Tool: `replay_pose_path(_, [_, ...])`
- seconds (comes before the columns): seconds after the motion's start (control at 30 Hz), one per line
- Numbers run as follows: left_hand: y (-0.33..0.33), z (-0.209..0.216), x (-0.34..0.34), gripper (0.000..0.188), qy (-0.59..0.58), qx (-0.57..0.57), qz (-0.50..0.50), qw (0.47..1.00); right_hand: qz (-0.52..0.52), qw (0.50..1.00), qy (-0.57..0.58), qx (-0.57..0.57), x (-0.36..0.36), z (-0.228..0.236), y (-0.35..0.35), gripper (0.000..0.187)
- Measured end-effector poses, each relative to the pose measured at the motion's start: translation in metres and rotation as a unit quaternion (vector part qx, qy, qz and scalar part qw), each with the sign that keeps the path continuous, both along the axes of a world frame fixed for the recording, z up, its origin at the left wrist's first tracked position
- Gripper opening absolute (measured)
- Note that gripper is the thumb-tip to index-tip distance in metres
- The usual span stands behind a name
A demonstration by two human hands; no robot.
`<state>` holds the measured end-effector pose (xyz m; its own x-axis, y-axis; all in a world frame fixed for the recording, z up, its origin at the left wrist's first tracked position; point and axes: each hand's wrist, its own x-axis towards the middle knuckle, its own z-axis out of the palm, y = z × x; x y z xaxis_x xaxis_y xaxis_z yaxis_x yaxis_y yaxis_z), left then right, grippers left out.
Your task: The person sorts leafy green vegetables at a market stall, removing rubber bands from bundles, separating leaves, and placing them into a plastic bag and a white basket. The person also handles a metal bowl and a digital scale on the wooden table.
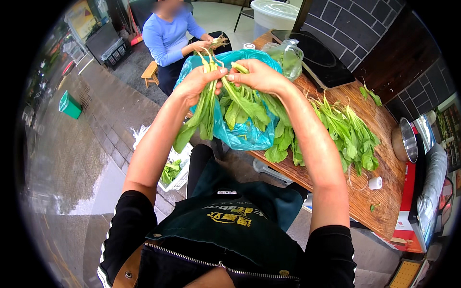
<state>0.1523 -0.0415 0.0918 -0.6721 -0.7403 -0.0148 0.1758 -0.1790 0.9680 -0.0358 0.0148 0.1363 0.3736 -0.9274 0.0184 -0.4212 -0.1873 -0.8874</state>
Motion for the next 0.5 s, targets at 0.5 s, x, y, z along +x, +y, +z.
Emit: replay_pose_path(0.5, [0.008,-0.011,0.018,0.023,0.039,0.044,0.013,0.998,-0.147,0.915,0.249,-0.281,-0.018,-0.035,-0.006,0.028])
